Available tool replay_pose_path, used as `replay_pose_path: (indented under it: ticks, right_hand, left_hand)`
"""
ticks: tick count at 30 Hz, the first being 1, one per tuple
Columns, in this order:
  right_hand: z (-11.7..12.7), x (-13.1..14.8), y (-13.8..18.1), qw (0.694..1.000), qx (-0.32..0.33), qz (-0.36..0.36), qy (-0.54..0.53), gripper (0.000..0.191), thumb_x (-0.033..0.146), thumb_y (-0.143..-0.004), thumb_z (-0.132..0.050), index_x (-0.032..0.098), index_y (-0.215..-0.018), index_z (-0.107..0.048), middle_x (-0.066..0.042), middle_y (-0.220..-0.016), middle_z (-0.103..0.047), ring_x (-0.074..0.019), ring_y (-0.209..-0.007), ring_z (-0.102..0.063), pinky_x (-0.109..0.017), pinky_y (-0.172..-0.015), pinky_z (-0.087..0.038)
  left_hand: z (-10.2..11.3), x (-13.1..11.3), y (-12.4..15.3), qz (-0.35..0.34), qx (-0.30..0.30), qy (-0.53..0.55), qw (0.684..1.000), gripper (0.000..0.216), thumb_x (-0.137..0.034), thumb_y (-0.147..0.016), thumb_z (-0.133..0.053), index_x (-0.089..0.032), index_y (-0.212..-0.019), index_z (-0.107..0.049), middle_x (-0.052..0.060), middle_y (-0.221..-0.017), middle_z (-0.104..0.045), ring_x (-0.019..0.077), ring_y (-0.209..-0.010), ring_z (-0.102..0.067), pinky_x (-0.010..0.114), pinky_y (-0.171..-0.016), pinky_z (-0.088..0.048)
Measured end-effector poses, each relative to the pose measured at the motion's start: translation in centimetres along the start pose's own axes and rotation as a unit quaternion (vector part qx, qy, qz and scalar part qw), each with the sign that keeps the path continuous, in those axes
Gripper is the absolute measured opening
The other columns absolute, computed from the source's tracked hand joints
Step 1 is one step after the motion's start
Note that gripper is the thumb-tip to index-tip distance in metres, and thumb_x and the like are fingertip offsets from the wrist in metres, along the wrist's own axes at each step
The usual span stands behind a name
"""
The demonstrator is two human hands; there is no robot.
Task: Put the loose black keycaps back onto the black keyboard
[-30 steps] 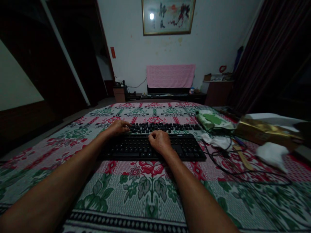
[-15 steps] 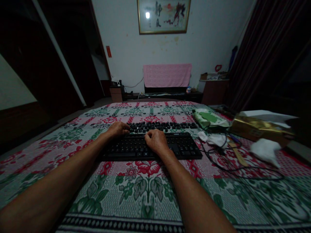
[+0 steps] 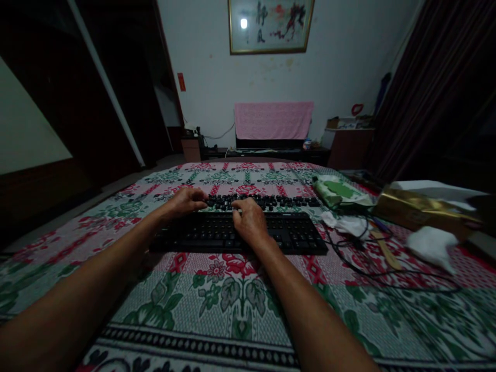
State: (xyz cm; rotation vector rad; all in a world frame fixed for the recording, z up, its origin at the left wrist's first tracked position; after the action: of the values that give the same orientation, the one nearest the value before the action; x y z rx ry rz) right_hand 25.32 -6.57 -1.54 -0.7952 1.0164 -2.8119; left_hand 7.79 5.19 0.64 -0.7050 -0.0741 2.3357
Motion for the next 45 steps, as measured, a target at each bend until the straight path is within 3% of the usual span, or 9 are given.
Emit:
replay_pose_path:
  ticks: [5,9,13,19,24,31,39,45]
  right_hand:
    - [-1.9,2.6,-0.4,0.982,0.047,-0.038,-0.176,0.024,0.026,-0.073,-0.046,0.018,-0.092,-0.058,-0.003,-0.089,-0.062,-0.0118,-0.079,-0.056,-0.023,-0.074,-0.042]
    - [-3.5,3.3,-0.5,0.952,0.107,-0.081,-0.273,0.025,0.027,-0.068,-0.052,0.014,-0.088,-0.058,-0.004,-0.085,-0.064,-0.0120,-0.076,-0.058,-0.023,-0.069,-0.044]
    - [-4.3,3.2,-0.6,0.952,0.116,-0.093,-0.267,0.025,0.022,-0.063,-0.056,0.013,-0.087,-0.058,-0.004,-0.081,-0.064,-0.0117,-0.071,-0.058,-0.022,-0.065,-0.045]
    - [-4.6,3.8,-0.7,0.976,0.102,-0.028,-0.190,0.024,0.027,-0.067,-0.053,0.016,-0.087,-0.060,-0.002,-0.076,-0.064,-0.0114,-0.067,-0.058,-0.021,-0.063,-0.043]
    - [-4.2,4.1,-0.4,0.983,0.079,-0.017,-0.167,0.025,0.027,-0.066,-0.053,0.016,-0.088,-0.059,-0.002,-0.073,-0.064,-0.0110,-0.064,-0.057,-0.021,-0.060,-0.043]
    - [-4.5,3.5,-0.2,0.978,0.106,-0.081,-0.160,0.021,0.028,-0.062,-0.056,0.016,-0.078,-0.062,-0.002,-0.070,-0.065,-0.0117,-0.061,-0.058,-0.020,-0.055,-0.042]
    - [-4.1,3.7,-0.2,0.978,0.154,-0.064,-0.129,0.018,0.026,-0.060,-0.057,0.019,-0.076,-0.065,0.001,-0.073,-0.066,-0.0120,-0.065,-0.058,-0.020,-0.059,-0.043]
    - [-4.0,4.3,-0.1,0.973,0.190,-0.073,-0.108,0.021,0.027,-0.058,-0.059,0.019,-0.076,-0.066,0.000,-0.071,-0.066,-0.0124,-0.063,-0.058,-0.020,-0.055,-0.042]
  left_hand:
    - [-0.1,-1.9,3.2,-0.034,0.061,0.183,0.981,0.026,-0.027,-0.064,-0.052,-0.014,-0.086,-0.055,-0.001,-0.069,-0.058,0.0090,-0.062,-0.051,0.020,-0.058,-0.040]
    - [-0.5,-2.1,4.3,0.004,0.051,0.238,0.970,0.025,-0.025,-0.062,-0.055,-0.013,-0.084,-0.055,-0.001,-0.069,-0.057,0.0083,-0.061,-0.051,0.021,-0.060,-0.041]
    - [-0.7,-1.3,4.5,0.028,0.053,0.292,0.955,0.028,-0.025,-0.060,-0.057,-0.013,-0.086,-0.055,-0.002,-0.065,-0.056,0.0070,-0.055,-0.050,0.021,-0.057,-0.041]
    - [-0.4,-1.0,4.4,0.032,0.062,0.339,0.938,0.028,-0.023,-0.059,-0.060,-0.011,-0.083,-0.054,-0.003,-0.059,-0.054,0.0060,-0.052,-0.050,0.019,-0.052,-0.039]
    - [-0.4,-0.8,4.3,0.038,0.091,0.343,0.934,0.030,-0.023,-0.059,-0.060,-0.012,-0.087,-0.055,-0.001,-0.062,-0.056,0.0073,-0.054,-0.052,0.020,-0.054,-0.040]
    - [-0.5,-1.4,4.6,0.062,0.114,0.335,0.933,0.028,-0.022,-0.059,-0.060,-0.012,-0.085,-0.055,-0.002,-0.060,-0.057,0.0076,-0.053,-0.052,0.020,-0.052,-0.040]
    - [0.4,-0.4,4.3,0.034,0.116,0.240,0.963,0.027,-0.029,-0.063,-0.055,-0.017,-0.086,-0.061,-0.001,-0.066,-0.059,0.0067,-0.052,-0.048,0.018,-0.048,-0.036]
    - [0.8,-0.8,4.7,0.008,0.193,0.181,0.964,0.026,-0.026,-0.061,-0.056,-0.019,-0.084,-0.065,-0.003,-0.061,-0.059,0.0076,-0.053,-0.047,0.018,-0.049,-0.034]
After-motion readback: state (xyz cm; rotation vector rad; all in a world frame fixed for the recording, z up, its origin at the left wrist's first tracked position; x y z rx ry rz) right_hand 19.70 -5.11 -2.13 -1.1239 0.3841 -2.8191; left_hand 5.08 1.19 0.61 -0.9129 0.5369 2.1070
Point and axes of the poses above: each hand's wrist, its own y-axis away from the middle knuckle, its own z-axis out of the back of the hand, x = y × z, the point moved 2 cm from there along -y, towards the middle knuckle
